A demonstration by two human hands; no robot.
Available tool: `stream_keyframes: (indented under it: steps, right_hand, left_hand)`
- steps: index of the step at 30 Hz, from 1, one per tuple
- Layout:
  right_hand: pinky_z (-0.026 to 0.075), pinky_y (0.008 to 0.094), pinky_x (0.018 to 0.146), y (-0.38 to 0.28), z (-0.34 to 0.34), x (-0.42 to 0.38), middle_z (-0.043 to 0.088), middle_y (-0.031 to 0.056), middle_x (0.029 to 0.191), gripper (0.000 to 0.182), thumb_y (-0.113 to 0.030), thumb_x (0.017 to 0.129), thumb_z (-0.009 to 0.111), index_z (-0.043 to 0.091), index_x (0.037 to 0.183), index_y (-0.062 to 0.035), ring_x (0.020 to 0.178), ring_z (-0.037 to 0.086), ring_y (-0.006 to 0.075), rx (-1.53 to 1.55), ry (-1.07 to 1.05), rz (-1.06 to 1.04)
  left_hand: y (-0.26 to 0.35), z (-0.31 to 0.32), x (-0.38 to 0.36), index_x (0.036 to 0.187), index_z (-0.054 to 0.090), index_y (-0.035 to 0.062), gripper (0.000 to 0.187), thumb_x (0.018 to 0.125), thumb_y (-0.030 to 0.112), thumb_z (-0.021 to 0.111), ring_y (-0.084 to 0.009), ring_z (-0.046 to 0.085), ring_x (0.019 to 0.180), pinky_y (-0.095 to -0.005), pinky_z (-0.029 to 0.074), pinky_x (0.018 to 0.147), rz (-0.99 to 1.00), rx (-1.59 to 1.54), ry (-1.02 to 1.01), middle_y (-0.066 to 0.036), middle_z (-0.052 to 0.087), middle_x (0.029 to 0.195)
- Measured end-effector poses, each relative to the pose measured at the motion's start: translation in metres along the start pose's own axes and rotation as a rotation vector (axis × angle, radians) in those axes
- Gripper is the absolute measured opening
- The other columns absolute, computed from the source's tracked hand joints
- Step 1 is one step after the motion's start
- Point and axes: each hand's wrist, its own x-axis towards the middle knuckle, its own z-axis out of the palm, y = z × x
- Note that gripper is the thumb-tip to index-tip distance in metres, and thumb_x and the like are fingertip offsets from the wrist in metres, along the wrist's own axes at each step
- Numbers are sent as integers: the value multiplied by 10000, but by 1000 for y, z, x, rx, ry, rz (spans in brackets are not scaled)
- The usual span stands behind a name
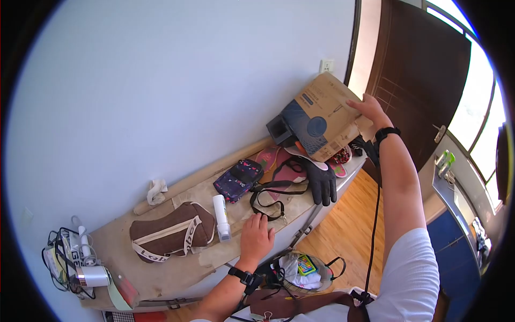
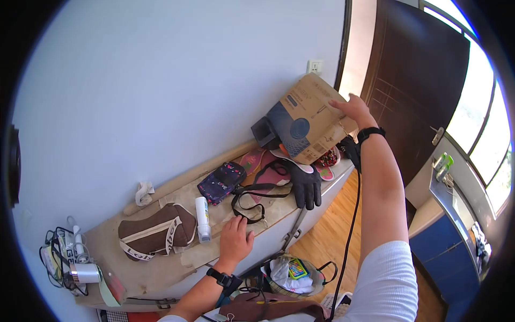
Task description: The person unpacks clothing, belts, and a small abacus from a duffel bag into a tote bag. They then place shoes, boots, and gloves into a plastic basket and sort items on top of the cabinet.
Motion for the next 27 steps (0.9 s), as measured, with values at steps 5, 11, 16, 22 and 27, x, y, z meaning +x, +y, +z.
stream_keyframes:
  steps: [5,11,16,22,27]
  right_hand:
    - [511,357,660,-5,14,-7,676,153,786,493,-375,672,728,666,925,43,715,664,266,318,-261,-65]
    - [428,427,597,-40,13,-111,561,118,608,241,-212,736,675,513,637,-64,610,565,308,280,306,-709]
    - [354,352,556,-61,5,-200,458,33,575,220,-149,677,715,498,666,-112,531,475,217,316,420,-924]
    - [347,330,566,-62,8,-241,431,10,563,219,-158,658,726,510,658,-122,525,463,193,367,334,-1009]
    - [366,315,599,-58,-3,-249,431,7,608,162,-159,693,649,493,698,-116,588,478,168,307,262,-1085]
  left_hand:
    - [9,2,4,1062,548,-30,410,724,184,636,-338,504,1037,-431,404,903,-41,51,0,-177,532,1094]
    - [15,6,8,1032,564,-24,381,707,168,618,-313,514,1020,-410,419,880,-54,164,11,-157,537,1069]
    - [17,9,6,1031,578,-14,368,712,164,618,-316,527,1004,-408,430,873,-64,149,16,-144,550,1072]
    - [12,4,3,1032,585,-5,347,730,162,615,-316,533,1008,-409,436,873,-108,104,40,-140,563,1084]
    - [11,6,1,1034,584,-6,339,738,157,613,-313,534,1003,-410,439,864,-94,80,41,-136,563,1089]
